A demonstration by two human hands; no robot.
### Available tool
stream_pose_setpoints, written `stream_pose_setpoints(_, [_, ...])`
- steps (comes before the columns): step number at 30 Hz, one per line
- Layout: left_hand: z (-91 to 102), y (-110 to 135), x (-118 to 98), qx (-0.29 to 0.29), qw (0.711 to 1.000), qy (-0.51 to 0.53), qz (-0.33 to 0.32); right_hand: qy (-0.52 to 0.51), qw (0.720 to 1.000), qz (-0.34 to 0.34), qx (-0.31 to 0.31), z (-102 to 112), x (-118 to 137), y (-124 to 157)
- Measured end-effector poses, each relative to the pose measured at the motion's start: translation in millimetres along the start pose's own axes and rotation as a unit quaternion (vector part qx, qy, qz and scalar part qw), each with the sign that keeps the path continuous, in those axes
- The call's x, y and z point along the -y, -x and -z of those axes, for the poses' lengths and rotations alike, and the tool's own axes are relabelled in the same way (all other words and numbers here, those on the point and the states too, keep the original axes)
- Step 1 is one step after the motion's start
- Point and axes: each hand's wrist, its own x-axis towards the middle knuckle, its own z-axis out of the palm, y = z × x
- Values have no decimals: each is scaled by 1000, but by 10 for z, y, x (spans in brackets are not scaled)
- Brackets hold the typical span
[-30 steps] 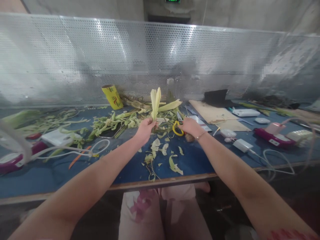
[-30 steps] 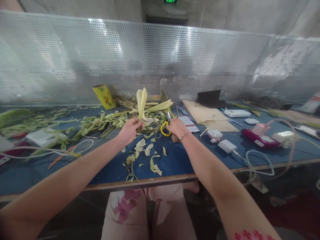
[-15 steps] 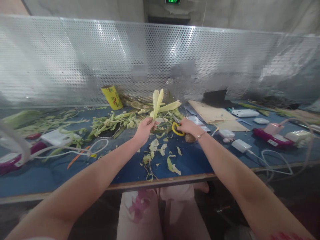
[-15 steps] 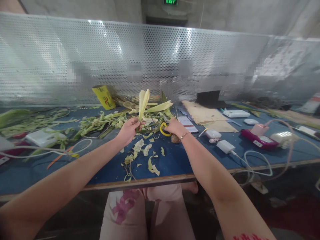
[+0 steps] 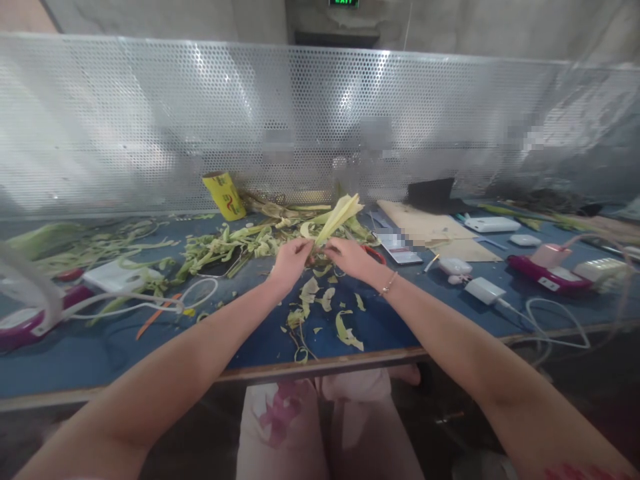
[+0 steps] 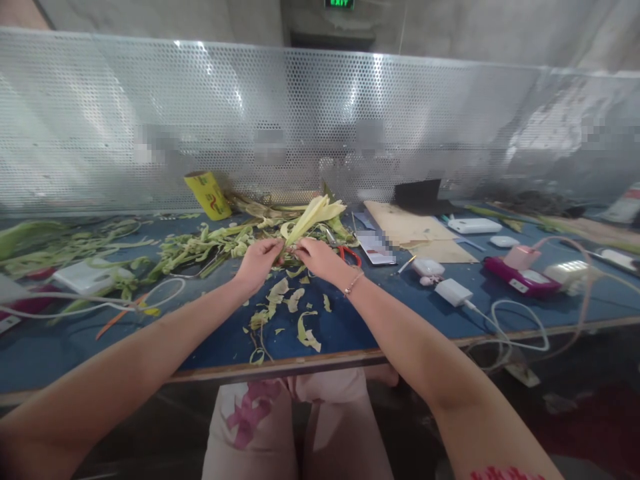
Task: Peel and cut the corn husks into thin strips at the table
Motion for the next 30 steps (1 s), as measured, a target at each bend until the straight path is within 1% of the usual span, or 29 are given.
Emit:
stream_pose_setpoints(5, [30,-5,-30,-54,997,-8,52,0,997,69,-29,67,108,50])
stream_pose_setpoints(7, [27,2,-69,-66,996,-21,54,12,994,98,-38,88,161,67])
stream_pose_setpoints(10, [11,28,-139,-65,996,-51,25,28,991,122,-43,100,213,87])
stream_pose_setpoints(13, [-4,59,-182,-46,995,-84,-18,38,988,140,-53,103,220,103])
stream_pose_setpoints(18, [-17,87,-188,-3,989,-136,-54,44,977,178,-111,104,173,102])
stream_pose_setpoints(21, [-29,85,-185,8,988,-136,-77,44,974,176,-138,101,140,83])
stream_pose_setpoints(23, [-40,84,-189,8,988,-127,-85,41,977,159,-138,98,120,68])
stream_pose_setpoints(26, [-57,93,-209,13,990,-114,-80,34,981,135,-132,91,96,50])
stream_pose_setpoints(30, [-70,112,-229,17,993,-96,-65,33,982,114,-149,75,77,36])
